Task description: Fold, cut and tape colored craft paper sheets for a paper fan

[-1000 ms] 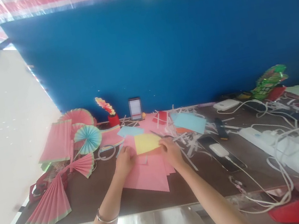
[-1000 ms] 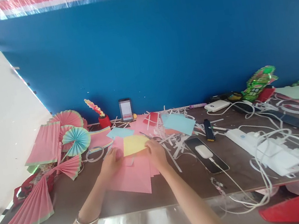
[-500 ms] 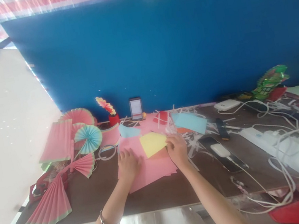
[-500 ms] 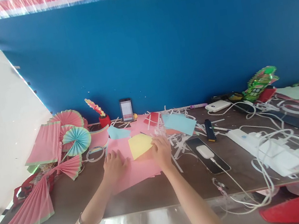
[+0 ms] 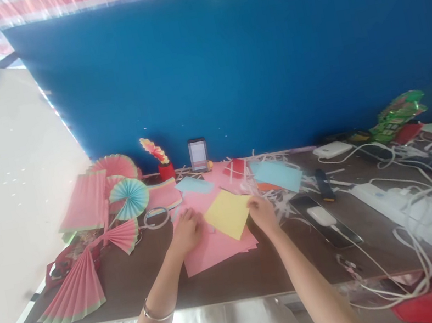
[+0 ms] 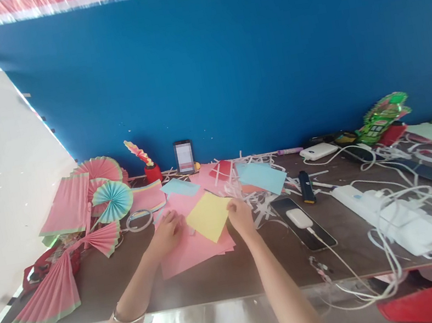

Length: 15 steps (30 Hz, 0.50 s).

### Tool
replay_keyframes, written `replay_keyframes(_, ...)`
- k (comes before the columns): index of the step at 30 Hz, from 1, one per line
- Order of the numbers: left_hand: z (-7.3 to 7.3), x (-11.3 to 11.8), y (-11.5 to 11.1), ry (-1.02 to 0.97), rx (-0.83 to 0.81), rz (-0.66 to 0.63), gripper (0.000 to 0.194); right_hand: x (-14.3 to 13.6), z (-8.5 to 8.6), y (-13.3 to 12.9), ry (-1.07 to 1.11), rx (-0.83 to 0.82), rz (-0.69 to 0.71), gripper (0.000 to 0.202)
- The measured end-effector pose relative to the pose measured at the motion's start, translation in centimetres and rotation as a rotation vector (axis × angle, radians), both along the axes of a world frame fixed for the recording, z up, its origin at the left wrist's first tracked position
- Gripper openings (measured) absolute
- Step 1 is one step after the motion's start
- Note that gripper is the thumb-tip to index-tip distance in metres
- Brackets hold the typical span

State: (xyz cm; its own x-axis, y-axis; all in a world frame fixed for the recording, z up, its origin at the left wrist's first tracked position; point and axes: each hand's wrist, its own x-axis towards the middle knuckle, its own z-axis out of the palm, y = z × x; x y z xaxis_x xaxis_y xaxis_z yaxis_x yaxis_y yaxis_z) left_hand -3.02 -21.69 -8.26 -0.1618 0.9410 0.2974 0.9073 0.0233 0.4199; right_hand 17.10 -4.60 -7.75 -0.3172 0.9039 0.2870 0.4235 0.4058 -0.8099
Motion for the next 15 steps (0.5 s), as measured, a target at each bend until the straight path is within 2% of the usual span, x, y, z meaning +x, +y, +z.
replay_keyframes(4,-0.19,0.02,0.18,-0.065,0.03,-0.05,0.033,0.25,-0.04,-0.14,-0.096,0.001,0.03,0.02)
replay_keyframes(8,-0.11,0.18,0.34,-0.116,0.005,-0.065,0.028,0.2,-0.27,-0.17,-0.133,0.011,0.066,0.021)
replay_keyframes(12,0.2,0.46,0.38,-0.193,0.012,0.025,0.023,-0.1,-0.56,-0.2,-0.13,0.022,0.082,0.023)
replay_keyframes(15,0.21,0.65,0.49,-0.211,-0.003,0.062,0.026,-0.22,-0.64,-0.44,-0.126,0.021,0.112,0.027)
